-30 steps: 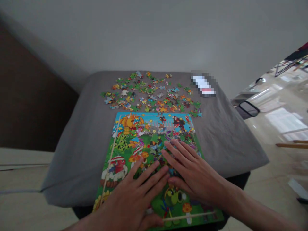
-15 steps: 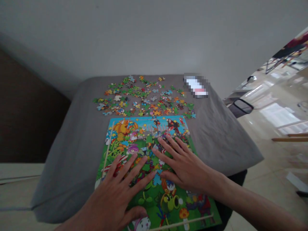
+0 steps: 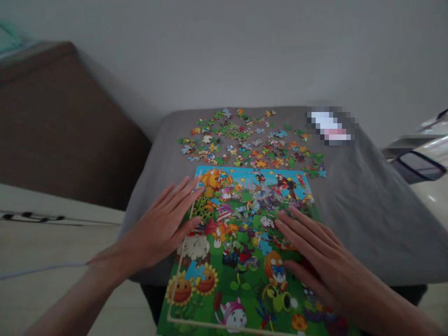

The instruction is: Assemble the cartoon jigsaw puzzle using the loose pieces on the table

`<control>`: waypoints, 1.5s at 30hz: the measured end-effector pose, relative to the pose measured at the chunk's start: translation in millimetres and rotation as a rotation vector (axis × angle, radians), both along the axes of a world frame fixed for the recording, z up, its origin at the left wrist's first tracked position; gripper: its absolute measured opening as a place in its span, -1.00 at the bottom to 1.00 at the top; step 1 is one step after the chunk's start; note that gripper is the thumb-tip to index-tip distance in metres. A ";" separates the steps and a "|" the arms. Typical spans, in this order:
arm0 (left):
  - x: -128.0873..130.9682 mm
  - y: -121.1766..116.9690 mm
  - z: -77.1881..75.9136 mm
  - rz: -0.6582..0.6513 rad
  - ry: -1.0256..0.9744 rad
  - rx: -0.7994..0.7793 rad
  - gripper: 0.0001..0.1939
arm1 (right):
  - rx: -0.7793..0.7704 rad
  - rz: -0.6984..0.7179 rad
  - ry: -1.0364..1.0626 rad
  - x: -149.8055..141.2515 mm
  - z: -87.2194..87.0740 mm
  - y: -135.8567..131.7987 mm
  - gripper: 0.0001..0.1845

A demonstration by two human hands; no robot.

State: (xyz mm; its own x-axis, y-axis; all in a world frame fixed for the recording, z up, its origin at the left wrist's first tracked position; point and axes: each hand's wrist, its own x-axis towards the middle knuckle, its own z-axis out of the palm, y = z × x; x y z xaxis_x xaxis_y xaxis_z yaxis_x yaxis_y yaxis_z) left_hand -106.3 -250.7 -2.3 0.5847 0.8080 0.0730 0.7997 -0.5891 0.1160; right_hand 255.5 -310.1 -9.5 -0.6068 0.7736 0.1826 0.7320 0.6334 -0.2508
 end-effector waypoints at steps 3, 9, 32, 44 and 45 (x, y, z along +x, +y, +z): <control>-14.4 -18.9 1.4 0.027 0.005 -0.018 -0.38 | 0.006 -0.007 0.037 0.4 4.3 -10.5 -0.32; -15.8 -58.2 8.7 -0.068 0.031 -0.088 -0.45 | 0.110 0.134 0.045 -15.6 15.9 -25.4 -0.41; 16.9 59.5 -19.9 0.053 0.165 0.093 -0.44 | -0.023 0.174 0.006 -42.2 32.4 -30.0 -0.61; 11.0 109.1 -23.6 0.218 0.018 0.063 -0.49 | -0.046 -0.249 0.209 37.8 20.1 47.0 -0.67; 11.4 107.1 -20.6 0.217 0.002 0.085 -0.50 | -0.039 -0.268 0.217 38.9 18.0 50.4 -0.68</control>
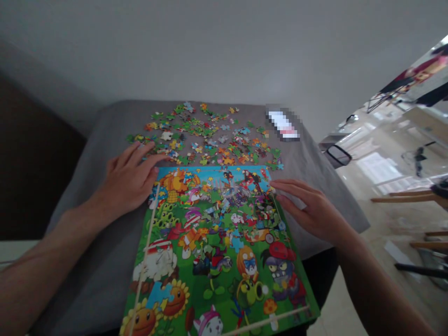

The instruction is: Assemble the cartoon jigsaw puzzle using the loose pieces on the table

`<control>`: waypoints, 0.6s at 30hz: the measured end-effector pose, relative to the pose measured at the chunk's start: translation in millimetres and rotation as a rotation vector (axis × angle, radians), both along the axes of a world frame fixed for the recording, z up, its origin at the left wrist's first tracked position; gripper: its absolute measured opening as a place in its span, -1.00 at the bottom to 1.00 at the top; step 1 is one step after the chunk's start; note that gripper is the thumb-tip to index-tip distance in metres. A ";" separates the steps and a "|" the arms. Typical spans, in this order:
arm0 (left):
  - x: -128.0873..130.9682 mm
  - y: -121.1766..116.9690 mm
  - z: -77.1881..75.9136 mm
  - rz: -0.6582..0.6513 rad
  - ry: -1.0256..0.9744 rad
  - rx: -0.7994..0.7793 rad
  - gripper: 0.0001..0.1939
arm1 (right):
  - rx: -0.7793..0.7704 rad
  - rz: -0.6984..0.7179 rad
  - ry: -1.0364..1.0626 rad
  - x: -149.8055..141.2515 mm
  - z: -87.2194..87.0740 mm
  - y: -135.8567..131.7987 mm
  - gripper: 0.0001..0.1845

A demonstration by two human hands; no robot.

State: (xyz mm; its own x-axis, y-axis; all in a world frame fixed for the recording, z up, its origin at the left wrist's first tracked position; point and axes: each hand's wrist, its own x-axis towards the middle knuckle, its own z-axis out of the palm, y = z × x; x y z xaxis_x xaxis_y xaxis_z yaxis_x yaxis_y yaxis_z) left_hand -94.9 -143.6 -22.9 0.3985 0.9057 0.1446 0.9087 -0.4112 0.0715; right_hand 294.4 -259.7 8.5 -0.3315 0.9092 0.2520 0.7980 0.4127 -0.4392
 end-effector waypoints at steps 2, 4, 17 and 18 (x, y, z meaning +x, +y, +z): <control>-0.7 -5.7 4.9 -0.044 -0.038 0.027 -0.52 | 0.002 -0.016 0.014 -1.4 -3.9 2.7 -0.69; -2.1 -12.5 6.3 -0.123 -0.082 0.041 -0.54 | 0.008 -0.008 0.014 -5.1 -8.2 2.6 -0.69; -0.8 -27.6 -5.3 -0.152 0.024 -0.035 -0.40 | 0.027 0.108 -0.235 -5.4 -16.3 24.6 -0.59; 0.1 -28.1 -5.2 -0.130 0.033 -0.033 -0.39 | 0.005 0.153 -0.273 -7.2 -16.7 27.0 -0.57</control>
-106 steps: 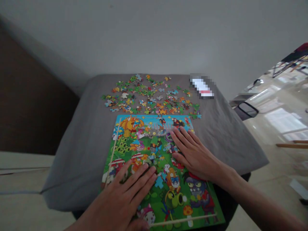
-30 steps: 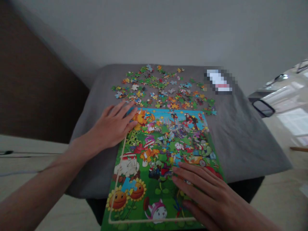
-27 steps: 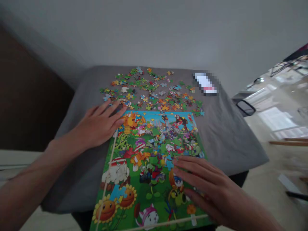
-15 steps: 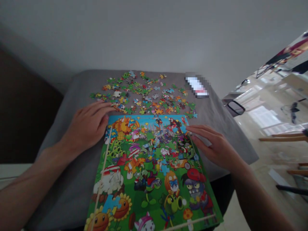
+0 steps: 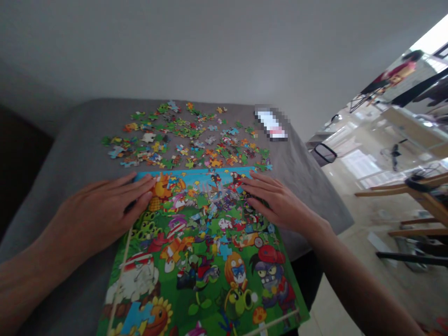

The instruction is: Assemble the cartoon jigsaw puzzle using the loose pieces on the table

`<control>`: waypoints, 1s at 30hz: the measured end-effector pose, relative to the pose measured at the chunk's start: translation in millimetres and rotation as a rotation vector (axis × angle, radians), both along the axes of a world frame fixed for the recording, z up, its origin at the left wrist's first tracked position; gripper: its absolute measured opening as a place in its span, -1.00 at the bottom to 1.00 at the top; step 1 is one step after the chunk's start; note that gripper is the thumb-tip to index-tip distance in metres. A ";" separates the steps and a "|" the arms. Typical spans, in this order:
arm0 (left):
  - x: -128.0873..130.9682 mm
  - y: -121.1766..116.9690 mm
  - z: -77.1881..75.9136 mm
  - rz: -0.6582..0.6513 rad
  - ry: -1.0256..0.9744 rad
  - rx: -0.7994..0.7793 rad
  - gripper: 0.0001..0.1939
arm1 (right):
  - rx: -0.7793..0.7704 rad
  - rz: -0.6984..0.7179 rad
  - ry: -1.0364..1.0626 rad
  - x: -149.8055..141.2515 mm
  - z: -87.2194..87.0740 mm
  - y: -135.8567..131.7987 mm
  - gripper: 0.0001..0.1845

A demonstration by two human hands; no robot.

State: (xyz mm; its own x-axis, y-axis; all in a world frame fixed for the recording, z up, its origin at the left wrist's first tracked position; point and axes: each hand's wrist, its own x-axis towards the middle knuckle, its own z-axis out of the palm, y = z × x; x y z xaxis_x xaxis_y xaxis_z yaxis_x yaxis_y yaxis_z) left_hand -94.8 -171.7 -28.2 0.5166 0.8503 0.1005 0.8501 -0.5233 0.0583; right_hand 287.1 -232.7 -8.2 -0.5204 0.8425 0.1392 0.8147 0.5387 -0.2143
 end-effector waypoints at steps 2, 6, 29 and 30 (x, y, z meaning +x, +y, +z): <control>1.9 -1.2 -0.1 0.033 0.020 0.010 -0.36 | -0.023 0.050 -0.082 -5.5 -0.9 4.3 -0.54; 3.8 -3.8 -0.2 0.039 0.043 0.017 -0.32 | 0.032 -0.023 -0.230 -17.4 -0.5 7.9 -0.47; -2.1 -2.3 -9.8 0.015 -0.023 0.024 -0.35 | 0.063 -0.208 -0.211 -6.9 -10.2 -1.9 -0.49; -1.7 -2.3 -9.6 0.018 -0.024 0.023 -0.35 | 0.073 -0.233 -0.220 -9.6 -11.0 -2.9 -0.47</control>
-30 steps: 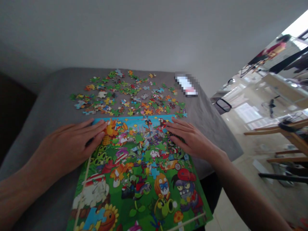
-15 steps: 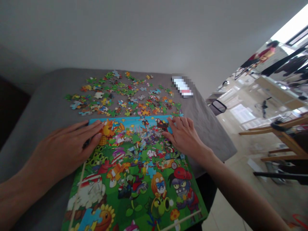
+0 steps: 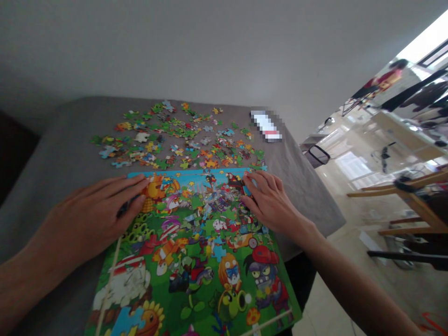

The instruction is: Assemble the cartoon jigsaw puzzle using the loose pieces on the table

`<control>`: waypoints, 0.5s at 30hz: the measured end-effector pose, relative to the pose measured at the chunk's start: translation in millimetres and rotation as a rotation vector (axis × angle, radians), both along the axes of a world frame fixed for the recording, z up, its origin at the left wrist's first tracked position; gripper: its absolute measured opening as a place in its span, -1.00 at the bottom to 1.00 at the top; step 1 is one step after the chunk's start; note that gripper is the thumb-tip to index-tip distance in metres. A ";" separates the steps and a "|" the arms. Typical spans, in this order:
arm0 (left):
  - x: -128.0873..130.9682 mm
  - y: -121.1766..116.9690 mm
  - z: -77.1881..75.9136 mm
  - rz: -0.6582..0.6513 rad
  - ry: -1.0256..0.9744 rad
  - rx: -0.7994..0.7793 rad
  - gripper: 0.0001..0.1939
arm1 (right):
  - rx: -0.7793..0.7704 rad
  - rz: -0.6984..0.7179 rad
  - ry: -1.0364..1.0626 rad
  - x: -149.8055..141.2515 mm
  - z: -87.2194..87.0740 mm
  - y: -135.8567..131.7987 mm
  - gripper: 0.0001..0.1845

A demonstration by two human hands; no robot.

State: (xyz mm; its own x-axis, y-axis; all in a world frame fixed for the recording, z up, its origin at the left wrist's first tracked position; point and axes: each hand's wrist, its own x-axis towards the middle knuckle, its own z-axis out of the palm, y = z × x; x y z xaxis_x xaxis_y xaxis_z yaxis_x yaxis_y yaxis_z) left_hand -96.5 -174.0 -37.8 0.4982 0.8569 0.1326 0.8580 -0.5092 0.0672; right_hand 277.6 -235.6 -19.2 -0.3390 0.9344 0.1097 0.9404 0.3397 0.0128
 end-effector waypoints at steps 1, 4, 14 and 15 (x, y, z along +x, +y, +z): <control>0.4 0.0 0.3 0.001 0.003 -0.001 -0.35 | 0.011 -0.021 -0.005 -2.7 -0.6 -0.1 -0.45; 1.2 0.2 1.5 -0.003 0.027 0.014 -0.34 | 0.014 -0.054 -0.005 -7.9 -1.0 5.3 -0.42; 2.2 -1.2 5.0 -0.020 0.019 -0.019 -0.30 | -0.066 0.019 0.229 13.1 2.9 3.1 -0.43; 2.6 -1.6 5.8 -0.013 0.023 -0.021 -0.28 | -0.066 0.051 0.249 13.2 4.9 -5.5 -0.43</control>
State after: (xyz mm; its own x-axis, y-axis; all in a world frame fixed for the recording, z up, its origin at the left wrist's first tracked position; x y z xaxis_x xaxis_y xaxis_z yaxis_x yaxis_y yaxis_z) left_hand -93.9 -175.6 -32.0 0.5117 0.8530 0.1028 0.8529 -0.5187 0.0582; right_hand 290.8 -241.1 -14.3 -0.3564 0.9246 0.1350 0.8933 0.3795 -0.2410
